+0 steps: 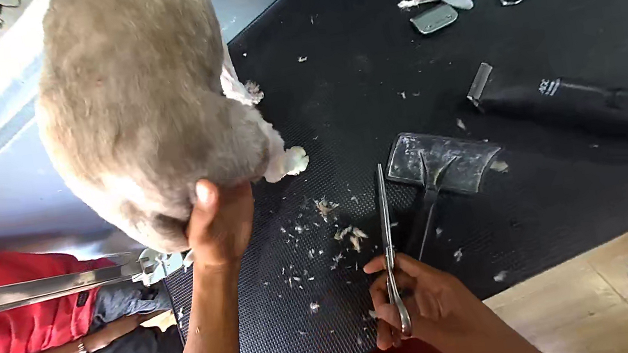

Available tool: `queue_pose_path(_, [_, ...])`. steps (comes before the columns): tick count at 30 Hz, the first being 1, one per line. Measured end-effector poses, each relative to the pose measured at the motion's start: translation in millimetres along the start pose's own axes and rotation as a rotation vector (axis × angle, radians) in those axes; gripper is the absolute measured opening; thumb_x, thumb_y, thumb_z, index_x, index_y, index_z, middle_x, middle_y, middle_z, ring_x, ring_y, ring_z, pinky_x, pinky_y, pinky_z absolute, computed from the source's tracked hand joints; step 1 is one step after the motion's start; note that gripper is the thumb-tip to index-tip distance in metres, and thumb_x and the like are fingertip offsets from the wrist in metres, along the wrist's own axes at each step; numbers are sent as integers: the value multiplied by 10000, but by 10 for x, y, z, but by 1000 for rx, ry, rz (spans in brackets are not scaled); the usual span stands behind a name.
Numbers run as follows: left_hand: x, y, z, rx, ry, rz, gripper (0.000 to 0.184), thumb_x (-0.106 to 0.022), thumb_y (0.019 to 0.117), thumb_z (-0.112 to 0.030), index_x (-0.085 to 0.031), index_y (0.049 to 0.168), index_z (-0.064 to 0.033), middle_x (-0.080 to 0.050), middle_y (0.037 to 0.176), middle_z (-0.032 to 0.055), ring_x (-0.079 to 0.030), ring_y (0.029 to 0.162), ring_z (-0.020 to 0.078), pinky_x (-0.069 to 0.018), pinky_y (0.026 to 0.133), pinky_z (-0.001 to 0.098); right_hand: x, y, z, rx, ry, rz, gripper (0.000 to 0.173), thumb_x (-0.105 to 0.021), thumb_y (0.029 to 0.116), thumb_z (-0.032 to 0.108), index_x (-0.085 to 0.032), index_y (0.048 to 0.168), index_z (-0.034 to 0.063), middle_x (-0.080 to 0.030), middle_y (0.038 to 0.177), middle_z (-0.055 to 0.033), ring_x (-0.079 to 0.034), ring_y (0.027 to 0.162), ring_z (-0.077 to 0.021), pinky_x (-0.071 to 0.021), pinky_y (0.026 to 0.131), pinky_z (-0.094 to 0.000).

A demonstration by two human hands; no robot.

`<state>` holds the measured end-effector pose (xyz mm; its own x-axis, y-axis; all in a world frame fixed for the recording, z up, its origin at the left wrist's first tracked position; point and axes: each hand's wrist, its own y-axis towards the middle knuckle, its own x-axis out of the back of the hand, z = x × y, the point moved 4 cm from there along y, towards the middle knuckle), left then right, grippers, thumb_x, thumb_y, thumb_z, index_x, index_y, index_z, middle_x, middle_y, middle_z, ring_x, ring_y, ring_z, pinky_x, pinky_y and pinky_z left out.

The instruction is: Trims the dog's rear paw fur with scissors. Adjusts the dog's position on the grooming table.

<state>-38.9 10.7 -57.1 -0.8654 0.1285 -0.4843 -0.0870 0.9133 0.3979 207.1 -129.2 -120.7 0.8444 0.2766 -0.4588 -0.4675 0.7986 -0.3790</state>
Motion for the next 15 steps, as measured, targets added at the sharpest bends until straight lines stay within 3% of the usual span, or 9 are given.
queue_pose_path(5, [-33, 8, 17, 17, -107, -47, 733, -822, 738, -495, -600, 1291, -69, -649, 1261, 200, -607, 1220, 380, -473, 1068, 593, 42, 114, 38, -79, -18, 16, 447, -653, 955, 5, -466, 1360, -14, -673, 1026, -103, -735, 746, -261, -673, 669, -427])
queue_pose_path(10, [-85, -82, 33, 62, -100, 8, 538, -741, 811, -498, -686, 1158, -90, -699, 1044, 80, -666, 1041, 257, -506, 1019, 471, 203, 229, 183, -156, -100, 10, 469, -652, 960, 10, -470, 1392, -13, -691, 1034, -101, -737, 768, -258, -666, 688, -439])
queue_pose_path(15, [18, -150, -17, -14, -28, -113, 538, -726, 807, -571, -704, 1034, -83, -686, 795, 29, -675, 758, 196, -571, 819, 408, 503, 356, 396, -194, -206, 116, 504, -674, 971, 59, -489, 1440, 26, -711, 1058, -79, -739, 773, -222, -661, 656, -408])
